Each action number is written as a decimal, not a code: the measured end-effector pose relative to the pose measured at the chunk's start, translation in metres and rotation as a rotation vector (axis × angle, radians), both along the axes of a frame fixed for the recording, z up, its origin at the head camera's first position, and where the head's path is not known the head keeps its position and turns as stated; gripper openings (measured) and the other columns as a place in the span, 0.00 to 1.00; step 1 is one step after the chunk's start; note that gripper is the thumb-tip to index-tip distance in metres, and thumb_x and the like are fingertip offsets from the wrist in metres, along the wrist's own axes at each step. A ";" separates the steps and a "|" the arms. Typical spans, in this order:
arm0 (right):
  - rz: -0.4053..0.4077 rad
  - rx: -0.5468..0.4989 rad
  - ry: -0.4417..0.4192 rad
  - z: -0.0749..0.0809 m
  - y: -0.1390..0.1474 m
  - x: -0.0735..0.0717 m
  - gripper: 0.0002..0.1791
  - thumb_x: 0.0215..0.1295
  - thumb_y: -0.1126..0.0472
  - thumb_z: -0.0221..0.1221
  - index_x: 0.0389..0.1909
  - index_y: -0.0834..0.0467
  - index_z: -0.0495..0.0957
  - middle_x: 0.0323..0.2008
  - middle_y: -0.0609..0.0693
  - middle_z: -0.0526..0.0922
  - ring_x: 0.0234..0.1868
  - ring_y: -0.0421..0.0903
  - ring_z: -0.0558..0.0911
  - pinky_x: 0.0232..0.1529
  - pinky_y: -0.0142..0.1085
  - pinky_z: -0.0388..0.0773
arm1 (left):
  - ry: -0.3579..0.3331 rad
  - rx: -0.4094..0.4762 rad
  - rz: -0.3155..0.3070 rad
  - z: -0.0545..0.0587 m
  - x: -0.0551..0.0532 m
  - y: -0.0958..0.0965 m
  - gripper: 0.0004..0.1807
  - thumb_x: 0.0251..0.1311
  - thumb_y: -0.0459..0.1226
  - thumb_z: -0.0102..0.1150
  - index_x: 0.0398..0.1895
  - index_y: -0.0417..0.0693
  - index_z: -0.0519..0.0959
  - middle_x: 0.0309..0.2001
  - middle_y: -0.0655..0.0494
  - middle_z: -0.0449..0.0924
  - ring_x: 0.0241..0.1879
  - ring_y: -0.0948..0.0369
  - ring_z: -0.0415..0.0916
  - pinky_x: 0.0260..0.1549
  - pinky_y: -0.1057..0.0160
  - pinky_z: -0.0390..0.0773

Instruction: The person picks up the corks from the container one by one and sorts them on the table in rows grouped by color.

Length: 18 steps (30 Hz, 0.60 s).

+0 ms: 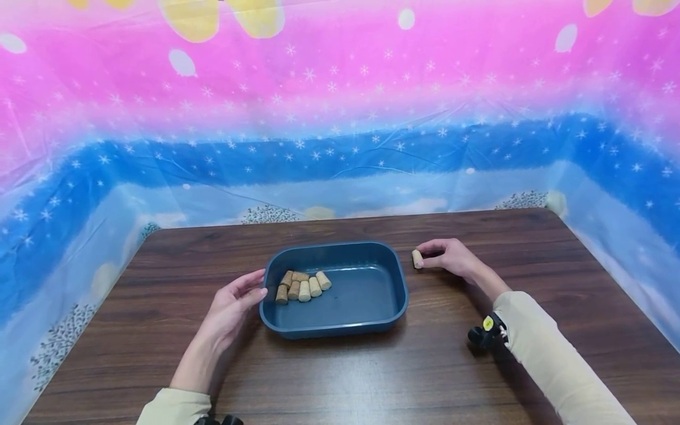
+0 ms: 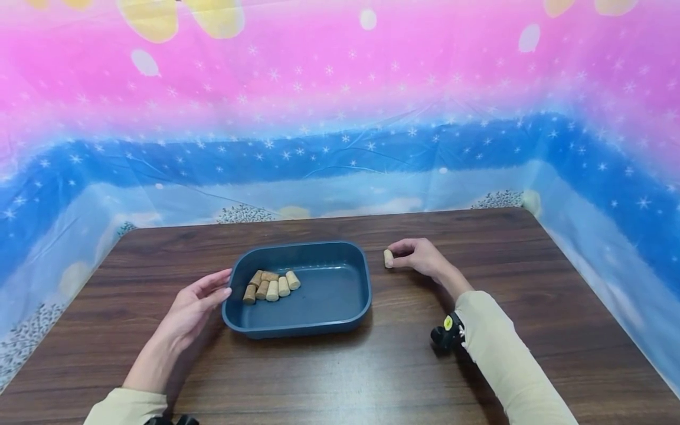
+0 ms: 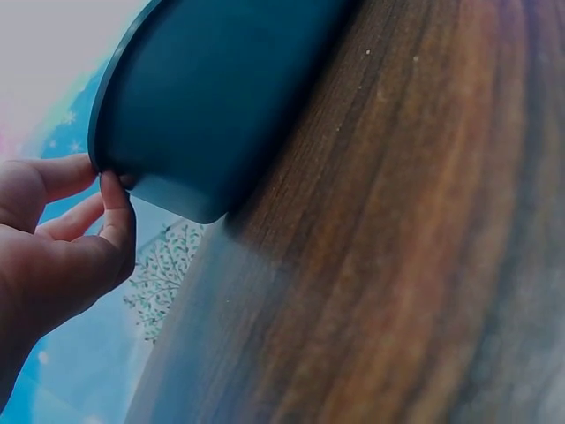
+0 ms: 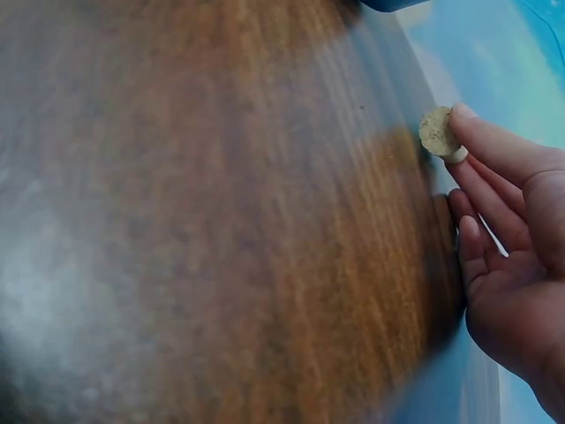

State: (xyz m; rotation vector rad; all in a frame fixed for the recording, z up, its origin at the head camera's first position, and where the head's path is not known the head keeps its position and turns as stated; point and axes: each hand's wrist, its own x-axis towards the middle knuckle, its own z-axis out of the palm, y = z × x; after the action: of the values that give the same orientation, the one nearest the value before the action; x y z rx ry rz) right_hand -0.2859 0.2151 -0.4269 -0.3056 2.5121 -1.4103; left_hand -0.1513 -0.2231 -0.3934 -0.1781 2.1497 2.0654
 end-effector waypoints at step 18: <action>0.025 -0.006 0.022 -0.003 0.001 0.001 0.24 0.57 0.60 0.69 0.54 0.64 0.79 0.48 0.57 0.81 0.50 0.53 0.75 0.53 0.45 0.70 | -0.010 0.019 0.013 0.000 0.000 0.001 0.28 0.69 0.31 0.52 0.71 0.37 0.60 0.67 0.41 0.61 0.62 0.51 0.63 0.55 0.72 0.69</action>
State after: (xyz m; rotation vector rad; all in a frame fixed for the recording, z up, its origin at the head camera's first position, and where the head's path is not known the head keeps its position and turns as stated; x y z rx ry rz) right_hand -0.2845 0.2162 -0.4294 -0.3539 2.5125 -1.4135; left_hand -0.1517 -0.2221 -0.3930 -0.1996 2.1278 2.0868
